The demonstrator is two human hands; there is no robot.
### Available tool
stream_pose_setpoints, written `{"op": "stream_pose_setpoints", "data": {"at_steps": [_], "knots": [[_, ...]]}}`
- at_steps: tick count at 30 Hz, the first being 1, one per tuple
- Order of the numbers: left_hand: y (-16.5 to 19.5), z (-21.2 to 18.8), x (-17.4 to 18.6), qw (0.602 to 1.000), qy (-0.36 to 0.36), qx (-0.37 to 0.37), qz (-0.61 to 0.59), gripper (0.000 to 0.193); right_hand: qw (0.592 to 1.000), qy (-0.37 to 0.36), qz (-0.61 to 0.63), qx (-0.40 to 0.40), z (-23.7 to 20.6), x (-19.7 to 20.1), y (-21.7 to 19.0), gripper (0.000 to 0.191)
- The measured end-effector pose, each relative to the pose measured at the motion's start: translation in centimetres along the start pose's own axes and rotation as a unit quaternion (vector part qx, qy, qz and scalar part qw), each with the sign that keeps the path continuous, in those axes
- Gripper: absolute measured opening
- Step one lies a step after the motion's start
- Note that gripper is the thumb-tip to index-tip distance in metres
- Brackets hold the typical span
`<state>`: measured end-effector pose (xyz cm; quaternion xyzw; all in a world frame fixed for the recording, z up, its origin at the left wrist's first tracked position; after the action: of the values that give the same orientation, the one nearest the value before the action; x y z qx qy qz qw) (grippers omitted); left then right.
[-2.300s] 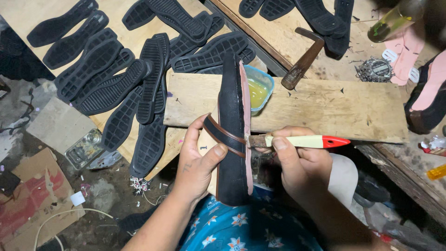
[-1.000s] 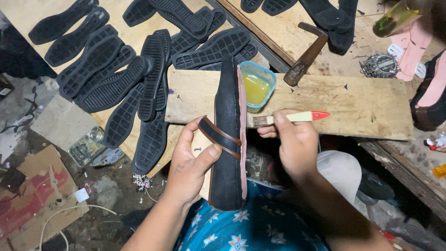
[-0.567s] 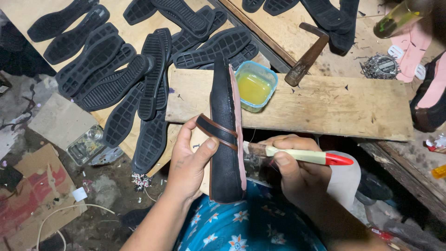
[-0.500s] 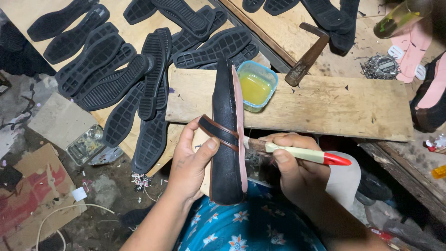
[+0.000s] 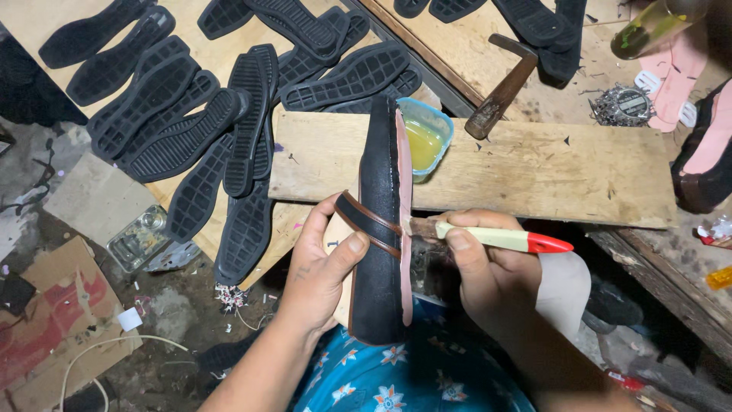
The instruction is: The person holds a black shoe upper with a strap in one hand and uses a brush to apply yellow glue from a small container along the edge of the shoe upper, rotating the shoe to coat different sections of the edge. They dip the brush back into the glue container repeatedly while working around the shoe.
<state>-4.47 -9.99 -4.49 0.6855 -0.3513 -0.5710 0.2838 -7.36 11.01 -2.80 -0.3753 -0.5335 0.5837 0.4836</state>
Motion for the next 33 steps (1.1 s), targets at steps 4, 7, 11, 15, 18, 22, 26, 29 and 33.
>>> {"op": "stream_pose_setpoints", "data": {"at_steps": [4,7,11,15,18,22,26,29,33], "knots": [[0.1,-0.1,-0.2,1.000,0.006,0.006,-0.006,0.066,0.998,-0.035,0.029,0.054,0.0,-0.3,-0.5,0.018],[0.2,0.0,-0.3,1.000,0.009,0.006,-0.004,0.064,0.996,-0.057,0.031,0.068,0.2,-0.3,-0.6,0.019],[0.3,0.0,-0.2,1.000,0.021,0.013,0.003,0.062,0.992,-0.082,0.024,0.090,0.3,-0.5,-1.1,0.018],[0.1,-0.1,-0.3,0.999,0.030,0.021,-0.031,0.061,0.984,-0.106,-0.044,0.133,0.7,-0.5,-2.1,0.018],[-0.1,0.0,-0.3,0.999,0.030,0.020,-0.040,0.062,0.978,-0.109,-0.086,0.154,0.7,-0.6,-2.8,0.018],[-0.2,0.0,-0.2,0.998,0.031,0.015,-0.045,0.061,0.967,-0.119,-0.146,0.171,0.8,-0.6,-3.6,0.019],[-0.3,0.1,-0.1,0.998,0.036,0.015,-0.045,0.060,0.963,-0.125,-0.164,0.175,0.8,-0.5,-4.0,0.020],[-0.3,0.2,-0.1,0.998,0.035,0.011,-0.041,0.059,0.963,-0.135,-0.145,0.183,0.8,-0.6,-4.1,0.020],[-0.4,0.2,0.0,0.999,0.038,0.008,-0.032,0.058,0.961,-0.147,-0.149,0.179,0.6,-0.6,-4.2,0.020]]}}
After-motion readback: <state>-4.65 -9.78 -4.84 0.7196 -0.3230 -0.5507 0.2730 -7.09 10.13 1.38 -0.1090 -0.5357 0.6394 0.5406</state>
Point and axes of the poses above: each hand's wrist, its own z-axis towards the middle knuckle, its own x-axis out of the back of the hand, y = z × x, the point moved 4 cm from there along z, towards the middle knuckle, and after that the axes turned 7 degrees about -y, right-handed, at the moved point
